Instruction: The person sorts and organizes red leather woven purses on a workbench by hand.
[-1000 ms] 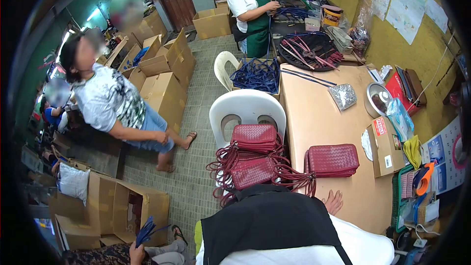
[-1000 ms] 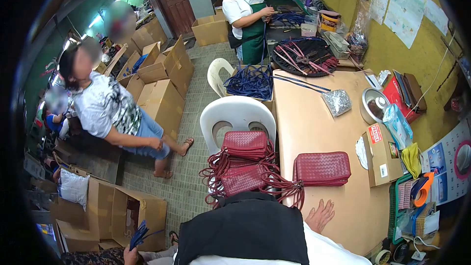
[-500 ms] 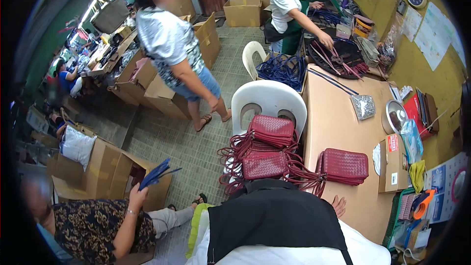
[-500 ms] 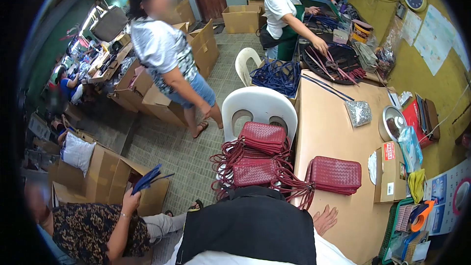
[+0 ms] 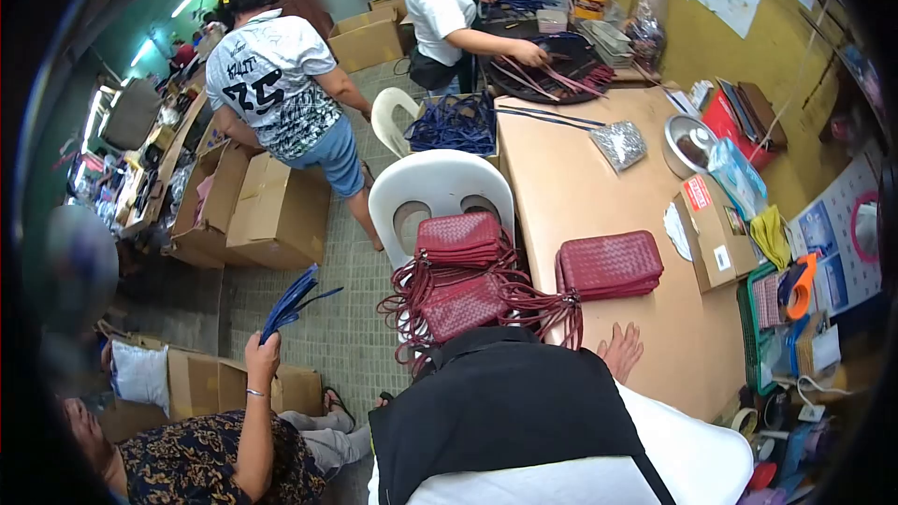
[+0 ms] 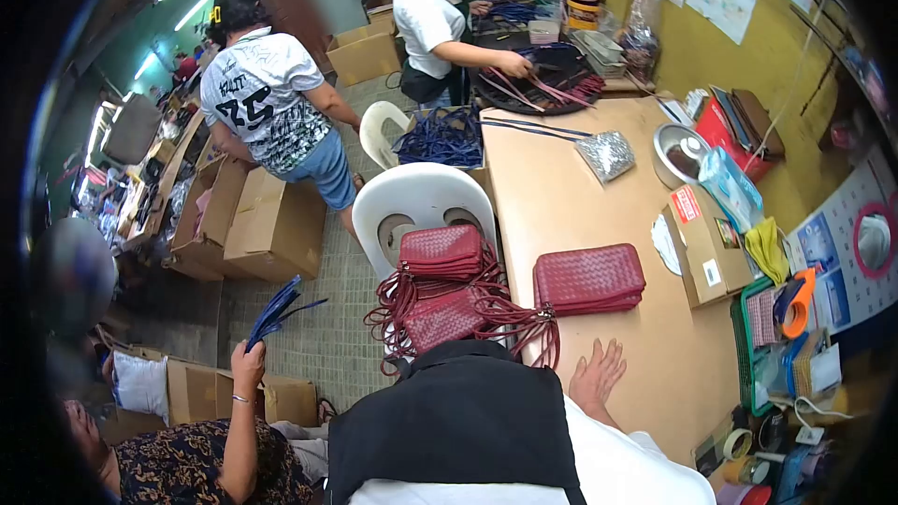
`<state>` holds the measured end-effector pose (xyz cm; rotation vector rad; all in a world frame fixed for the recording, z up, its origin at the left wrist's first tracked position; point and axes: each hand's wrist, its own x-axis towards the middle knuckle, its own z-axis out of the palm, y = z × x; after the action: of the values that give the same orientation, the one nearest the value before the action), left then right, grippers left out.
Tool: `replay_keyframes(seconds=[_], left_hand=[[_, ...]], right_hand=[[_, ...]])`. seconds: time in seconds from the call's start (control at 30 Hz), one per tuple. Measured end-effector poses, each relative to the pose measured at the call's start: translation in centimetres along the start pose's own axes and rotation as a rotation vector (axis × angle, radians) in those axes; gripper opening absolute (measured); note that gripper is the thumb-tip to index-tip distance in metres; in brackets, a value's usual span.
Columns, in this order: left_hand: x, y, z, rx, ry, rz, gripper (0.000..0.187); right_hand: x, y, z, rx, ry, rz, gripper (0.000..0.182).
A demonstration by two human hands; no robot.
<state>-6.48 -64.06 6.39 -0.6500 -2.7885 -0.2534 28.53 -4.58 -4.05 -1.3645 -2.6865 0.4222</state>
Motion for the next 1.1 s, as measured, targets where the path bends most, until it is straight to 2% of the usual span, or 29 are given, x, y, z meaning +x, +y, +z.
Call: replay_keyframes(seconds=[0.13, 0.2, 0.37, 0.43, 0.5, 0.67, 0.8, 0.9, 0.97, 1.03, 1.1], left_hand=[[2.9, 0.3, -1.9, 0.068, 0.038, 0.126, 0.015], [1.8, -6.9, 2.2, -0.207, -0.127, -0.091, 0.004], [6.2, -5.3, 0.4, -0.244, -0.130, -0.116, 0.048], [9.3, 0.5, -2.1, -0.465, -0.154, -0.427, 0.051], [11.4, 1.8, -0.5, -0.504, -0.067, -0.326, 0.050], [18.5, 6.8, 0.7, -0.903, -0.125, -0.424, 0.050], [27.2, 14.3, 0.8, -1.149, -0.201, -0.324, 0.056], [35.5, 21.8, 0.4, -1.375, -0.361, -0.176, 0.060], [41.8, 27.3, 0.3, -1.543, -0.561, -0.048, 0.064], [47.9, 32.6, 0.5, -1.682, -0.830, 0.066, 0.067], [54.2, 36.3, 1.7, -1.732, -1.302, 0.248, 0.070]], right_hand=[[0.2, -0.4, -0.6, 0.000, -0.040, -0.003, 0.057], [0.1, -0.3, -0.2, -0.004, -0.033, -0.004, 0.057], [0.2, 0.0, 0.1, -0.007, -0.014, -0.031, 0.057], [0.1, -0.1, -0.1, -0.003, -0.012, -0.014, 0.056], [0.3, -0.1, -0.2, -0.006, -0.010, -0.025, 0.056], [0.3, 0.6, 0.7, -0.012, 0.022, -0.062, 0.055], [0.3, 0.7, 1.1, -0.032, 0.041, -0.068, 0.053], [0.5, 0.9, 1.3, -0.039, 0.058, -0.074, 0.052], [0.4, 0.9, 1.3, -0.041, 0.065, -0.069, 0.052], [0.4, 1.1, 1.5, -0.040, 0.092, -0.098, 0.051], [0.4, 1.0, 1.5, -0.044, 0.096, -0.090, 0.051]])
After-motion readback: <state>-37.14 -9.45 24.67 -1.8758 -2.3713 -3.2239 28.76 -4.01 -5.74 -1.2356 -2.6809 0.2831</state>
